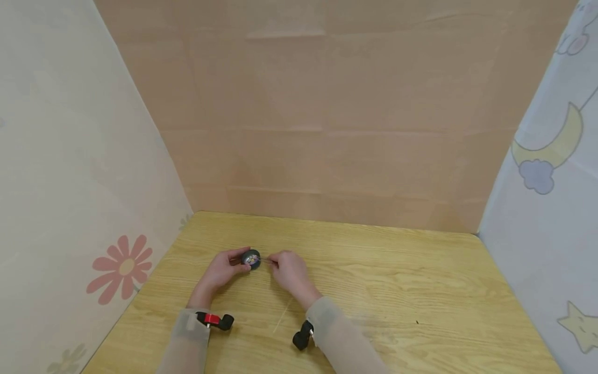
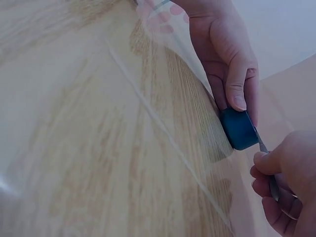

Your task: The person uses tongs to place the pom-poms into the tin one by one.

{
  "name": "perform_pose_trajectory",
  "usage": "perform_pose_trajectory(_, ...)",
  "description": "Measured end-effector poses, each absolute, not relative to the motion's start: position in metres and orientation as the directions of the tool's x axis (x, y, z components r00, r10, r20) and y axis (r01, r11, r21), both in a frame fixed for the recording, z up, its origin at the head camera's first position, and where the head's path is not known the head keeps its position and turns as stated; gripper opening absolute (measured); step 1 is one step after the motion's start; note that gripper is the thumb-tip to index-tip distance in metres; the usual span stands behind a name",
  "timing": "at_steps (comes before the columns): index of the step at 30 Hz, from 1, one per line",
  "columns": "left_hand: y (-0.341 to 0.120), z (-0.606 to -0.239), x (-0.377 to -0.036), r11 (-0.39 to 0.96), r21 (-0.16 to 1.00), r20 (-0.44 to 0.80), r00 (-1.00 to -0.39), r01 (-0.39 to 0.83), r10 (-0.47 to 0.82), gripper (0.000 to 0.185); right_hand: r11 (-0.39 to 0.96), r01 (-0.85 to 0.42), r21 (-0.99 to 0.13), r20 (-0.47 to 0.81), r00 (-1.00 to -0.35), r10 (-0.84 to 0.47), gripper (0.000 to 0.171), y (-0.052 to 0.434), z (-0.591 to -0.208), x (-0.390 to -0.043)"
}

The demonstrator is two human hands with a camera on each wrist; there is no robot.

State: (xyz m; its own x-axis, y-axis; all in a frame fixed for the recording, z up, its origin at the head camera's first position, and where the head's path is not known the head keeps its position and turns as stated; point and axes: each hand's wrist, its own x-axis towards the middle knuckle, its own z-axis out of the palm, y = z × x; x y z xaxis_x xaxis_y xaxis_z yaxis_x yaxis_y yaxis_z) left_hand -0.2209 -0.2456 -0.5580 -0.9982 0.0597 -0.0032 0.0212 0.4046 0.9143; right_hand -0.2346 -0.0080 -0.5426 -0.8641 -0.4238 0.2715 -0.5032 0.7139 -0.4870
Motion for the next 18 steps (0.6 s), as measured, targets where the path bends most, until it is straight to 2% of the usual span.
perform_pose_trajectory(9, -0.244, -0.557, -0.22, 0.421, 0.907, -0.005, -0.998, 0.02, 0.057, 0.055, 0.694, -0.433, -0.574, 0.25, -0.901, -0.356, 0.02, 0.016, -0.535, -0.233)
perform_pose_trajectory(18, -0.246, -0.557, -0.22, 0.428, 0.903, 0.008, -0.998, 0.035, 0.065, 0.056, 0.77, -0.358, -0.527, 0.297, -0.927, -0.228, 0.017, 0.097, -0.534, -0.238)
